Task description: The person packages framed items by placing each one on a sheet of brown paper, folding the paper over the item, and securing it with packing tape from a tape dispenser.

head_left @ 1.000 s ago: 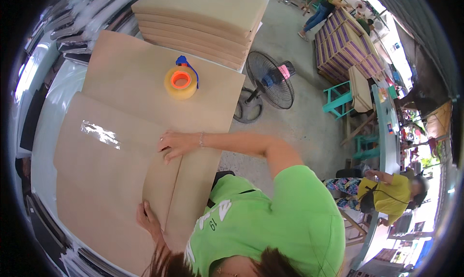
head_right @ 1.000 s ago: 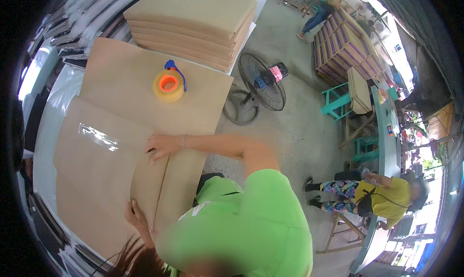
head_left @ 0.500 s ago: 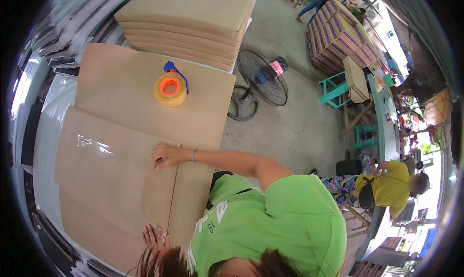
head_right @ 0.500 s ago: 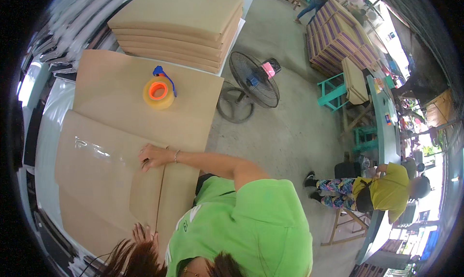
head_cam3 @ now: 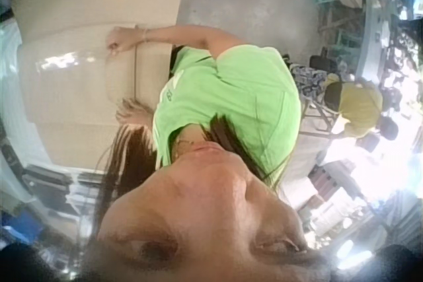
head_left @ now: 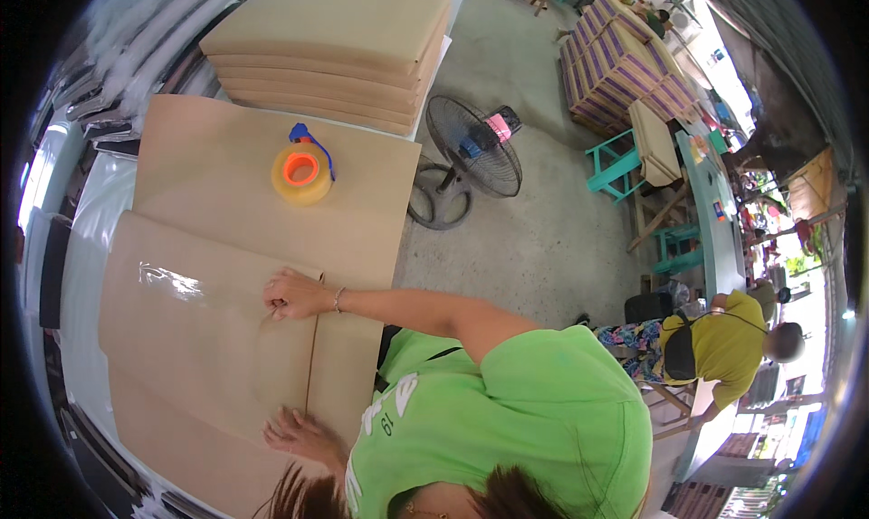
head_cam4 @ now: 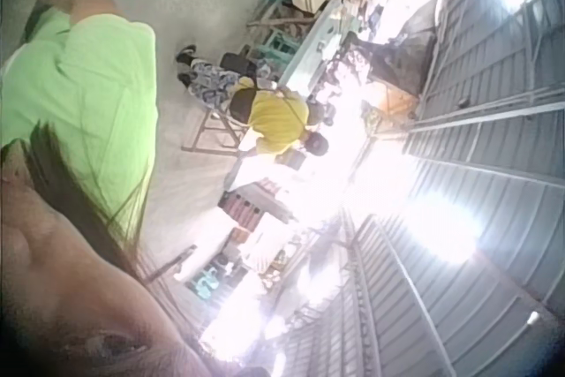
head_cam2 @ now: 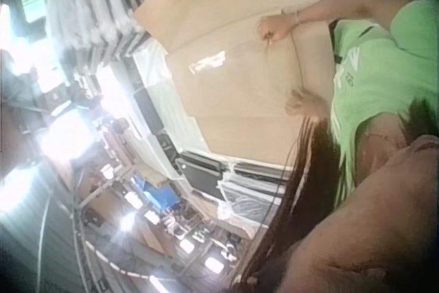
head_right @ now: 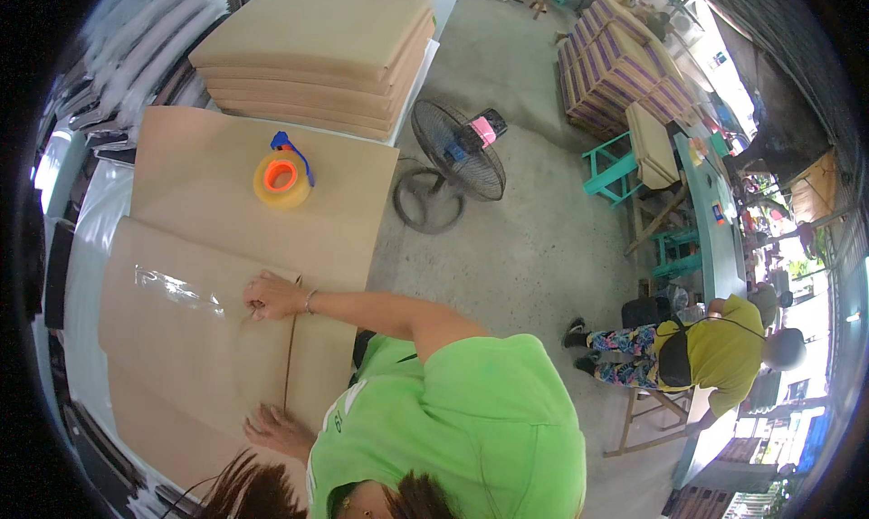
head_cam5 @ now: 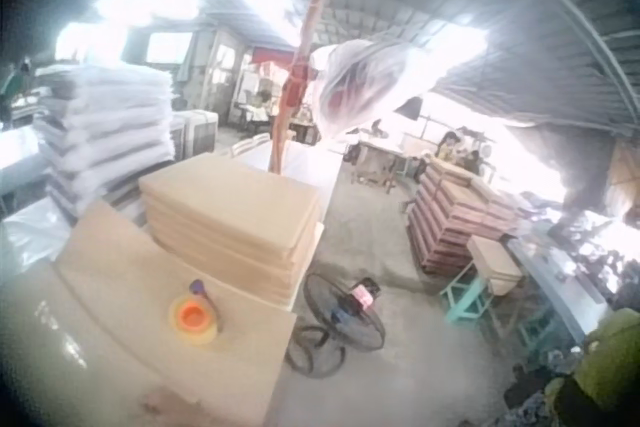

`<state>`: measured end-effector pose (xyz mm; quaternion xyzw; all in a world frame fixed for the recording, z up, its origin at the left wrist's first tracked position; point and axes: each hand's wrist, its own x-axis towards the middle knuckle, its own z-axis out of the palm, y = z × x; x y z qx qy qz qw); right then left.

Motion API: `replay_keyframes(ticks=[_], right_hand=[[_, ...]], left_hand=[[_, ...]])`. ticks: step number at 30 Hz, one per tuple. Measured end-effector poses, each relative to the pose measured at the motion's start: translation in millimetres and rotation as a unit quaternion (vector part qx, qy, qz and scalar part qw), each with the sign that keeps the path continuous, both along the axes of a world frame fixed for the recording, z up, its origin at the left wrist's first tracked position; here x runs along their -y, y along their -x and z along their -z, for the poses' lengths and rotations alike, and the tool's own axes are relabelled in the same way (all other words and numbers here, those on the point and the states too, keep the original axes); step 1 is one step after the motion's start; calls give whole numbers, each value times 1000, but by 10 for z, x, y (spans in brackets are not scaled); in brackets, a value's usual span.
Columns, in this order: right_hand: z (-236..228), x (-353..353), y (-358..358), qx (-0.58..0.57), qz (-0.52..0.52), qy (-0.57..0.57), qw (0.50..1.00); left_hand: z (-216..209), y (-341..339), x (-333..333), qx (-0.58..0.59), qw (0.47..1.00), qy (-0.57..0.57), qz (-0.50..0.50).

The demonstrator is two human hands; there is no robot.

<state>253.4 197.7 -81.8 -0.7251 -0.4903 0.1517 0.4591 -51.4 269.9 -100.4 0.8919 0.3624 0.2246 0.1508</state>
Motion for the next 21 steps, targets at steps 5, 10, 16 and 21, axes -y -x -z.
replay_keyframes(ticks=[5, 10, 16, 21], right_hand=[[114, -111, 113, 128, 32, 46, 990], [76, -157, 159, 266, 71, 102, 956], [-17, -588, -276, 192, 128, 40, 972], [-522, 384, -1356, 33, 244, -137, 959]], left_hand=[[-115, -695, 404, -182, 982, -30, -38], [-305, -907, 459, -142, 986, 15, -89], [-252, -970, 393, -127, 983, 31, -130], [-315, -974, 541, -115, 963, 12, -243]])
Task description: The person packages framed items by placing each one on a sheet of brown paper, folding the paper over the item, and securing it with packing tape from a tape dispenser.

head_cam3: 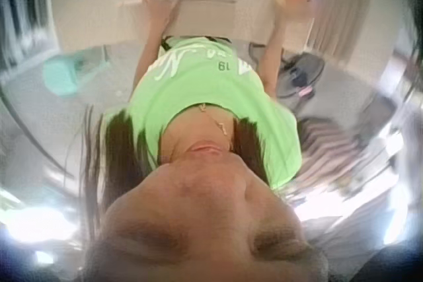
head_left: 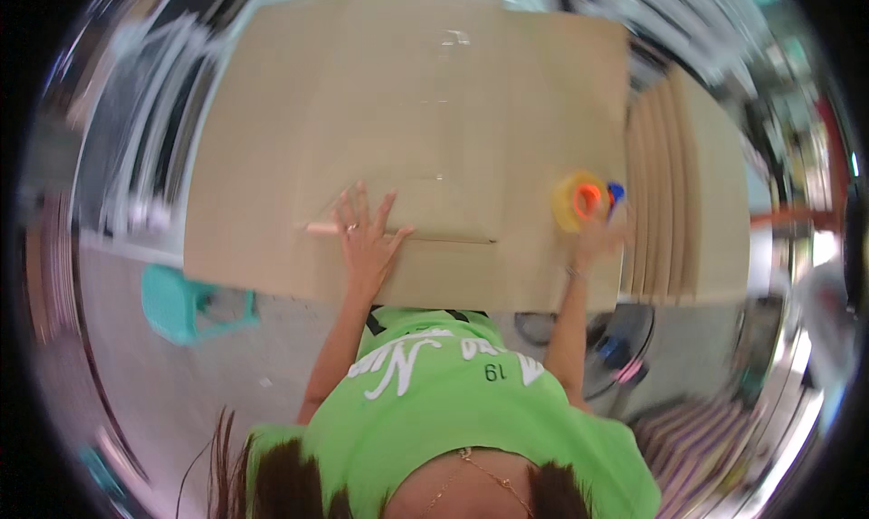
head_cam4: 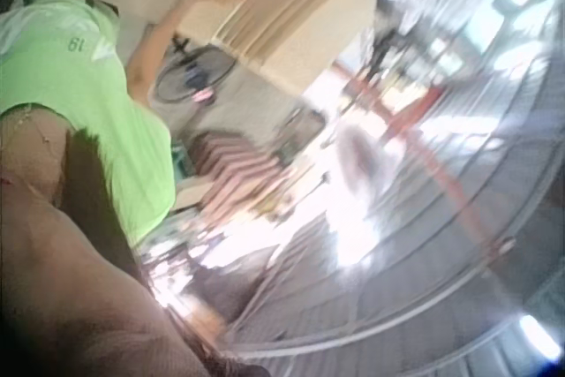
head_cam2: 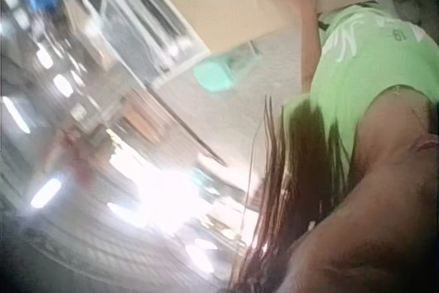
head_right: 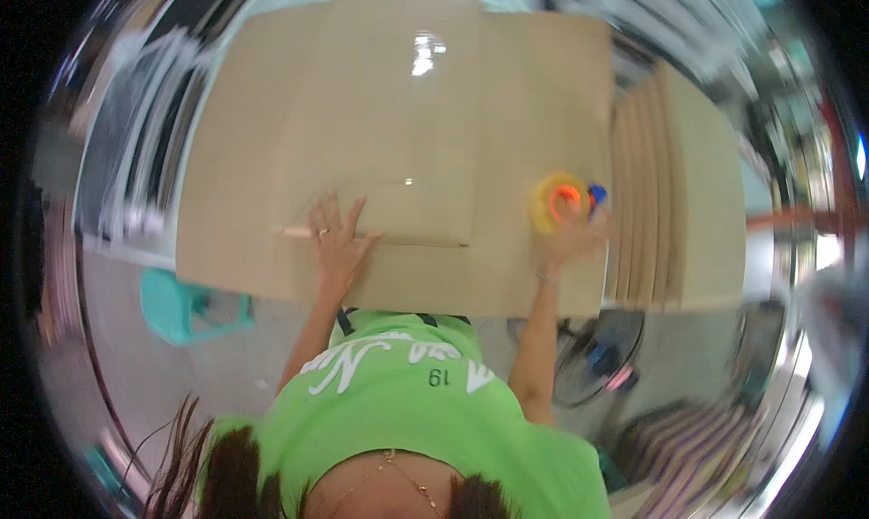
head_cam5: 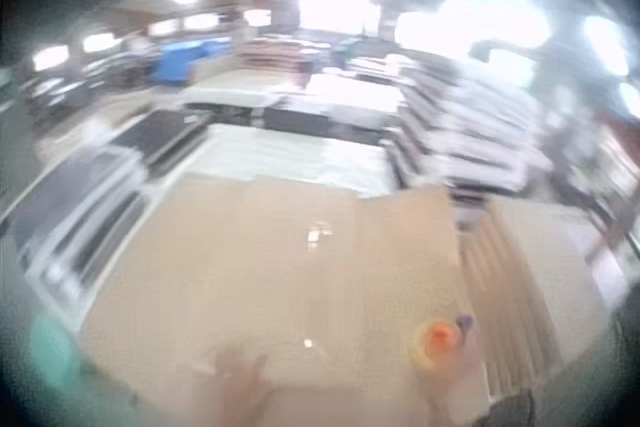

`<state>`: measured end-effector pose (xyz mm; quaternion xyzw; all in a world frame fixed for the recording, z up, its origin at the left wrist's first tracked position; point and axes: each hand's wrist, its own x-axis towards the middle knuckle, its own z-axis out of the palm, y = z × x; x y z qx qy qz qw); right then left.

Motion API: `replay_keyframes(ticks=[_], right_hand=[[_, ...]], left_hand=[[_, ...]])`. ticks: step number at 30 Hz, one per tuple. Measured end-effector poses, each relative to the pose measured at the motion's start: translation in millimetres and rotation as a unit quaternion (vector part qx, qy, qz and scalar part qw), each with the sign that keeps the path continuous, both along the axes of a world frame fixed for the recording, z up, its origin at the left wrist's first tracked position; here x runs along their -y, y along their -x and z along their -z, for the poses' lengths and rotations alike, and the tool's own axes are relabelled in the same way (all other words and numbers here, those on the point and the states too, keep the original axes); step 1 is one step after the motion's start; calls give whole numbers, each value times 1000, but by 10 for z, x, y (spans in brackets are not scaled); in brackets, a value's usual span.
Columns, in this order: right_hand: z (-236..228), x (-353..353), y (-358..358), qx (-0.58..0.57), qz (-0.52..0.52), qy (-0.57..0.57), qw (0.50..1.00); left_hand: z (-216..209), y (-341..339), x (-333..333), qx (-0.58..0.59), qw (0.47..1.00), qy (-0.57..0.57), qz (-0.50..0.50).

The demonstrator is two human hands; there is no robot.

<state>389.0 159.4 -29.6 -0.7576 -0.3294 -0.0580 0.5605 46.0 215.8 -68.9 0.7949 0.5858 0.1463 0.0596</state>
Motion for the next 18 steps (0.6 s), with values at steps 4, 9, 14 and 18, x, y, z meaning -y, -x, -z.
replay_keyframes(ticks=[4, 9, 14, 18], right_hand=[[444, 464, -1129, -417, -61, 72, 904], [682, -37, -1188, -424, -80, 30, 902], [-383, -737, -769, -350, -386, 89, 849], [-1159, -1736, 348, -145, -628, 234, 728]], left_hand=[[-16, -312, 60, 53, 994, -12, -97], [94, -526, 14, 56, 974, -32, -217], [191, -707, -24, 52, 946, -46, -317], [249, -830, -114, 43, 927, -53, -368]])
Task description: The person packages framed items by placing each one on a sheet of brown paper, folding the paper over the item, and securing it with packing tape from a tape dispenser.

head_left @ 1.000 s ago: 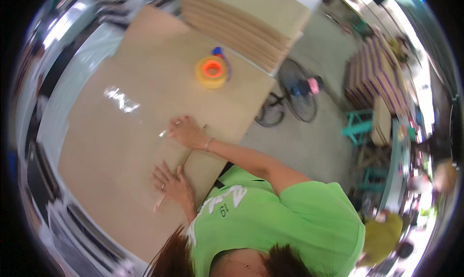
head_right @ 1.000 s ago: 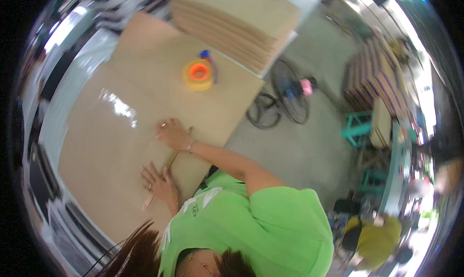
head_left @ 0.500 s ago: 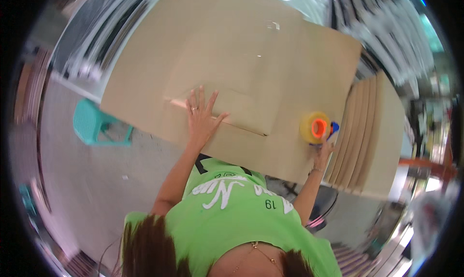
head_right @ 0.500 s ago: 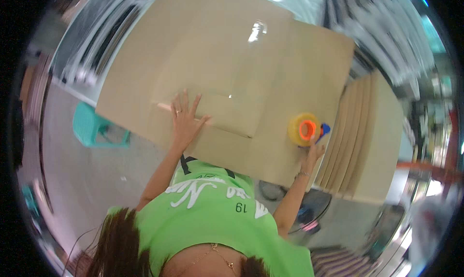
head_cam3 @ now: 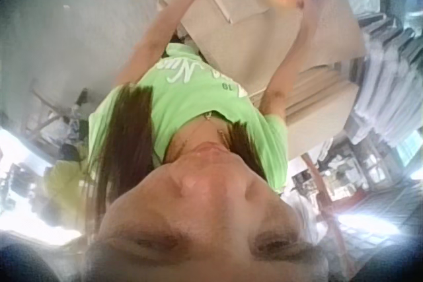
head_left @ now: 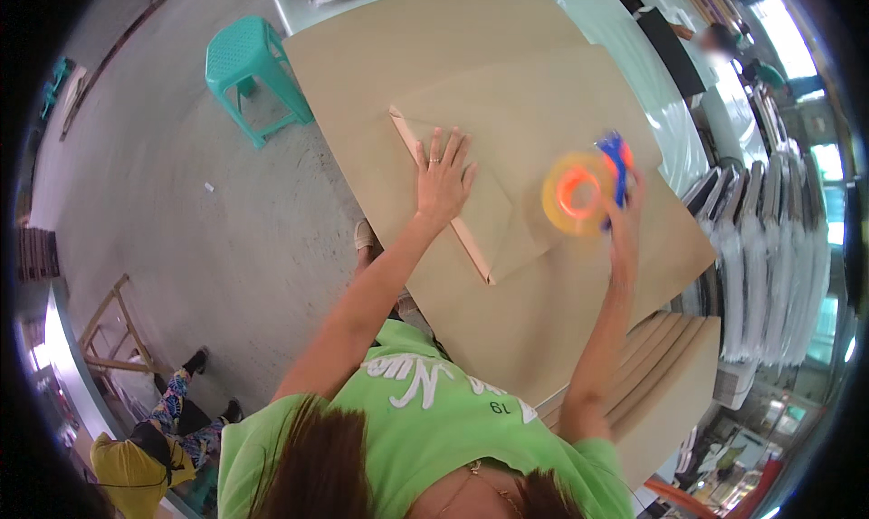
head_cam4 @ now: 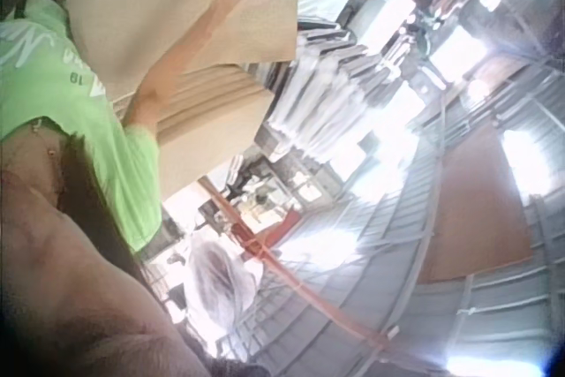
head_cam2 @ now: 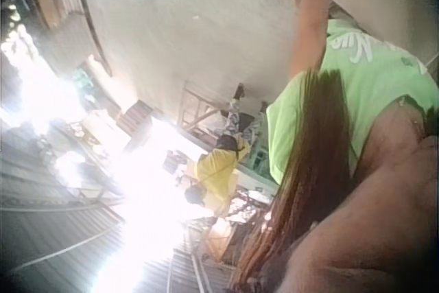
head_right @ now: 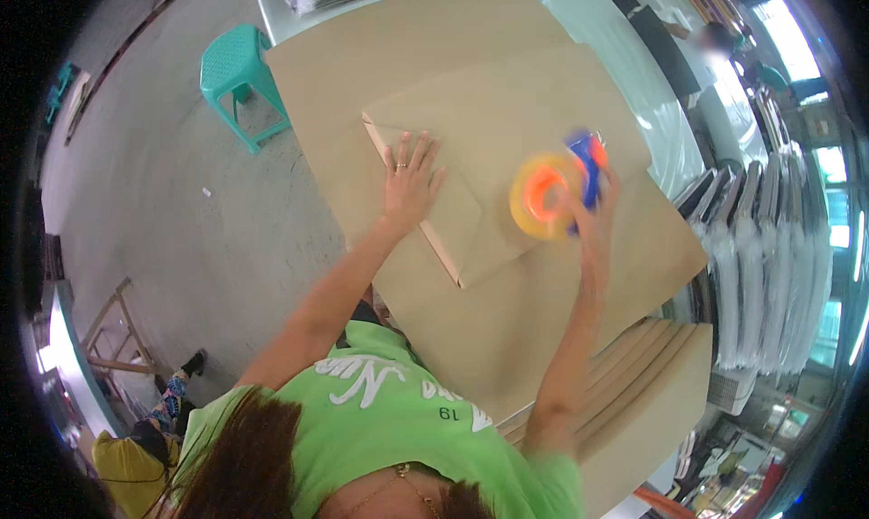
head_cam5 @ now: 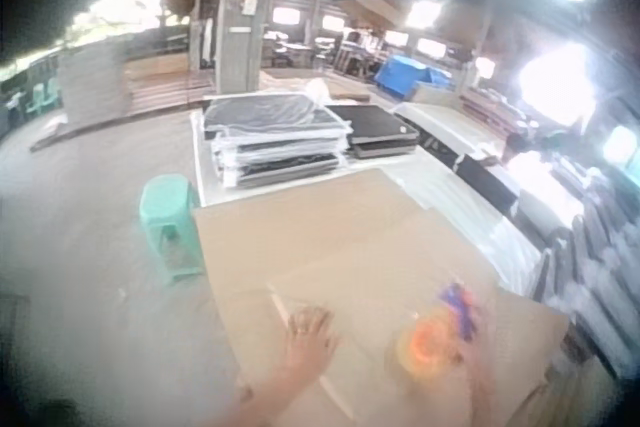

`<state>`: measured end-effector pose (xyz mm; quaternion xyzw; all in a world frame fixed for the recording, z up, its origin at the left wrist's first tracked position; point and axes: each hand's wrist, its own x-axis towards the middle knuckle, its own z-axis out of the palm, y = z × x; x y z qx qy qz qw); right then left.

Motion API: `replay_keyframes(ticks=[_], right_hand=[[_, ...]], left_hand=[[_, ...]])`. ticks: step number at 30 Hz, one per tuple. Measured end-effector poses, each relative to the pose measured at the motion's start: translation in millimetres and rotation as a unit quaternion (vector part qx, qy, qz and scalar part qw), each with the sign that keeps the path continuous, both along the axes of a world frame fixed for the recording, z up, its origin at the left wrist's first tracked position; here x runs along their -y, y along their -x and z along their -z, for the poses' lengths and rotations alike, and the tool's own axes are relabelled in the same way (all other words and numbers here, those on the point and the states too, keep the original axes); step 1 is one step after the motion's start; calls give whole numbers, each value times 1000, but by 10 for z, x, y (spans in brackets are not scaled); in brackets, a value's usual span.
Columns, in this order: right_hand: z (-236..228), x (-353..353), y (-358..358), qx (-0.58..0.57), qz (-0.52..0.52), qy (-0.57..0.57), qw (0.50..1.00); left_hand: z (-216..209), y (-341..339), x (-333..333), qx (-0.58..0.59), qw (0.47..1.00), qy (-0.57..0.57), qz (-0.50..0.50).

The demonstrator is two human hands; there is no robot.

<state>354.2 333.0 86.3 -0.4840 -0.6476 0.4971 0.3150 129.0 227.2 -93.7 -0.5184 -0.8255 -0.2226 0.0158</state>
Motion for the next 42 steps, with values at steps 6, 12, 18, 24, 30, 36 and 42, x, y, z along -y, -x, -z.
replay_keyframes(ticks=[6, 12, 18, 24, 30, 36, 42], right_hand=[[177, -891, 2074, 200, -305, -288, 885], [373, -779, 3217, 467, -435, -189, 747], [371, -716, 3201, 441, -442, -140, 768], [355, -779, 3039, 429, -433, -155, 777], [279, -366, 1692, 458, -453, -100, 758], [46, -146, 366, 423, -415, -63, 803], [-773, -325, 826, 303, -347, -91, 883]], left_hand=[[-7, -171, -184, 42, 991, -63, -109], [1, -214, -271, 69, 973, -95, -198], [-29, -175, -211, 91, 970, -69, -216], [3, -211, -270, 87, 972, -78, -202], [24, -169, -242, 76, 972, -63, -212], [22, -207, -300, 72, 974, -70, -206], [-52, -149, -242, -6, 987, 33, -158]])
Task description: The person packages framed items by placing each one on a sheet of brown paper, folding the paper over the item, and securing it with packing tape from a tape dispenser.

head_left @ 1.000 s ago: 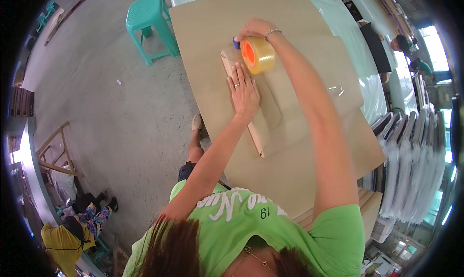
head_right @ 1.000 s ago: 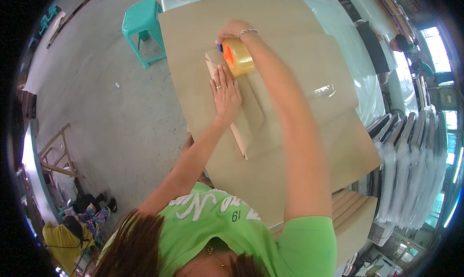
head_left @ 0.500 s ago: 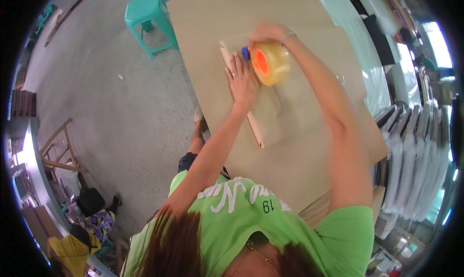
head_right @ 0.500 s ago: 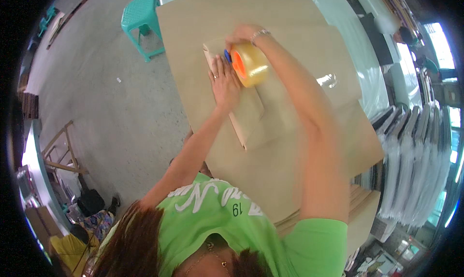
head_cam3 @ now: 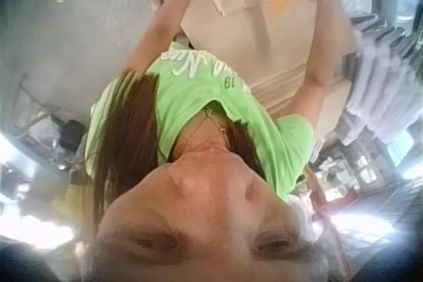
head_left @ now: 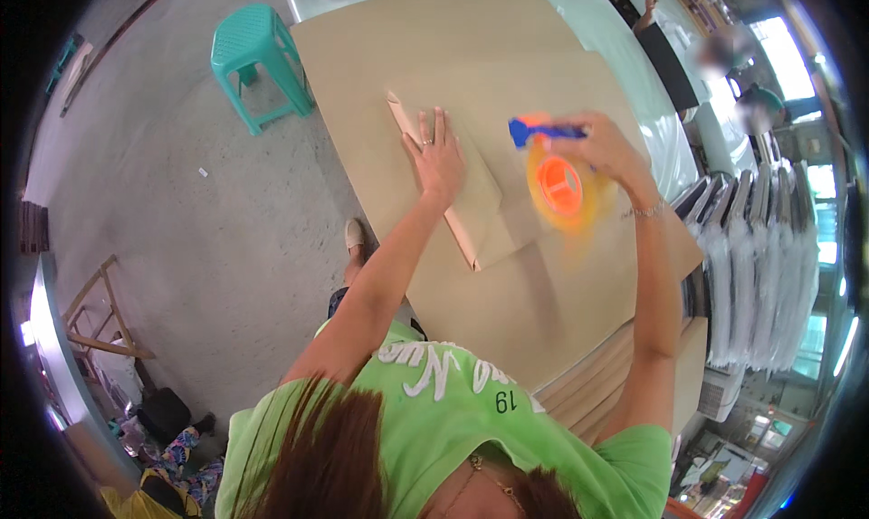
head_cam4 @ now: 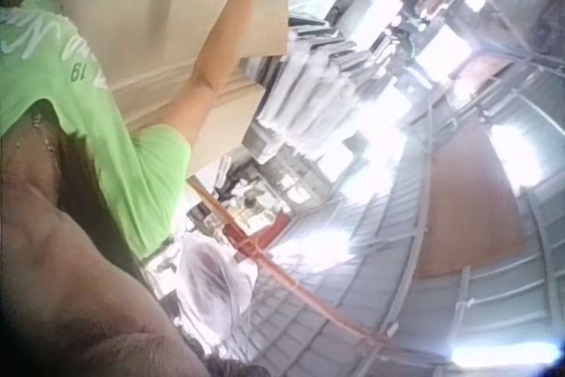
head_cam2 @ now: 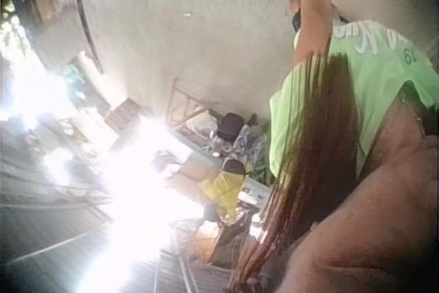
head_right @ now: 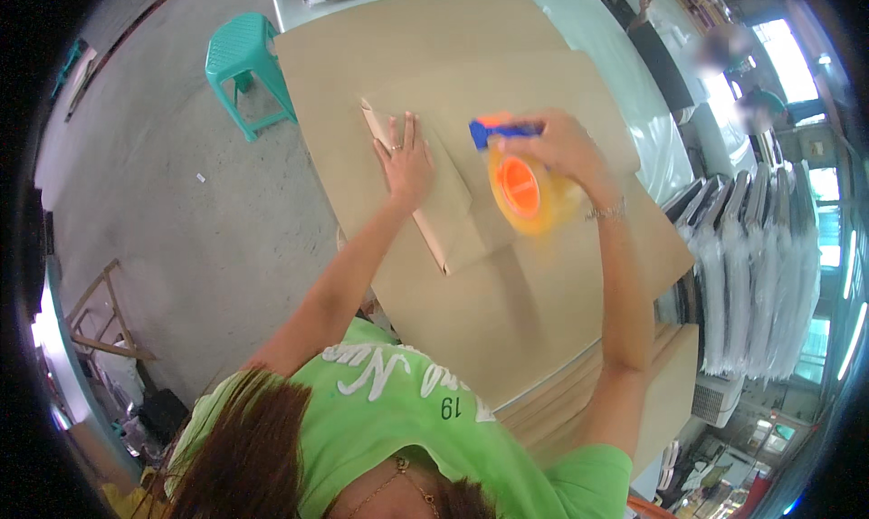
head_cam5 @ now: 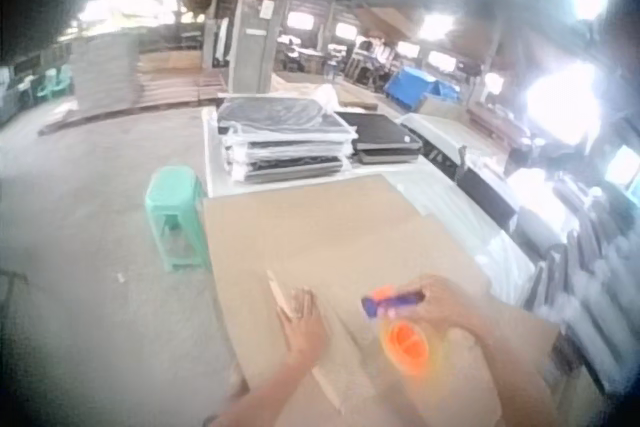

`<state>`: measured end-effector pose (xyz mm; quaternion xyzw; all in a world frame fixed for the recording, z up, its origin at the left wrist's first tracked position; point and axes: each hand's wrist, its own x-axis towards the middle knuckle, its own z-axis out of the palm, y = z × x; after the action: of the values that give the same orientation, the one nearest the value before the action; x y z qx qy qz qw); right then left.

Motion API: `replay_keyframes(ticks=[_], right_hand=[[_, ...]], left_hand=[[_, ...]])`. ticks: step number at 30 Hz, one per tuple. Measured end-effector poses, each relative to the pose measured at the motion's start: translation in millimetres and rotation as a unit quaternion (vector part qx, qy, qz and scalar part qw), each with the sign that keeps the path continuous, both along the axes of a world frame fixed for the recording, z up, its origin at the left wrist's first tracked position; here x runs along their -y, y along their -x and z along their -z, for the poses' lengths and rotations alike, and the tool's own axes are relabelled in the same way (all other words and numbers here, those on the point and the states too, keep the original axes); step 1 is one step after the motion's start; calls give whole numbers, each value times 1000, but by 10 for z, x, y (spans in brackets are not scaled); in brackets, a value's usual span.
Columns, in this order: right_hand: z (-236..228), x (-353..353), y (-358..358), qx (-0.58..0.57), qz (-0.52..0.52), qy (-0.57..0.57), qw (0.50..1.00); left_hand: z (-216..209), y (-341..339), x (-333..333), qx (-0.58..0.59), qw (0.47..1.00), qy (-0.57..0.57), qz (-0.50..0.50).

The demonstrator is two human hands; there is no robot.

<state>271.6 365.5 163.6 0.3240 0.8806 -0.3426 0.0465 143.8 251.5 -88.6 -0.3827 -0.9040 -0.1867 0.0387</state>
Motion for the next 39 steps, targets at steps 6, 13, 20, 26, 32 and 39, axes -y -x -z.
replay_keyframes(ticks=[6, 13, 20, 26, 32, 39], right_hand=[[218, -458, 1419, -29, -57, -67, 996], [1203, -798, 2219, 108, -139, -83, 981], [1228, -524, 2234, 198, -149, -50, 967], [1207, -454, 1768, 192, -165, -48, 966], [844, 107, 624, -55, -3, -50, 997], [1304, 892, 33, -235, 50, -221, 945]], left_hand=[[17, -27, -44, 36, 997, -51, -44], [83, -89, -97, 150, 964, -182, -122], [52, 15, 31, 165, 956, -204, -128], [51, -26, -11, 157, 960, -195, -126], [99, 74, -54, 135, 948, -262, -118], [4, 306, 57, 167, 963, -204, -55]])
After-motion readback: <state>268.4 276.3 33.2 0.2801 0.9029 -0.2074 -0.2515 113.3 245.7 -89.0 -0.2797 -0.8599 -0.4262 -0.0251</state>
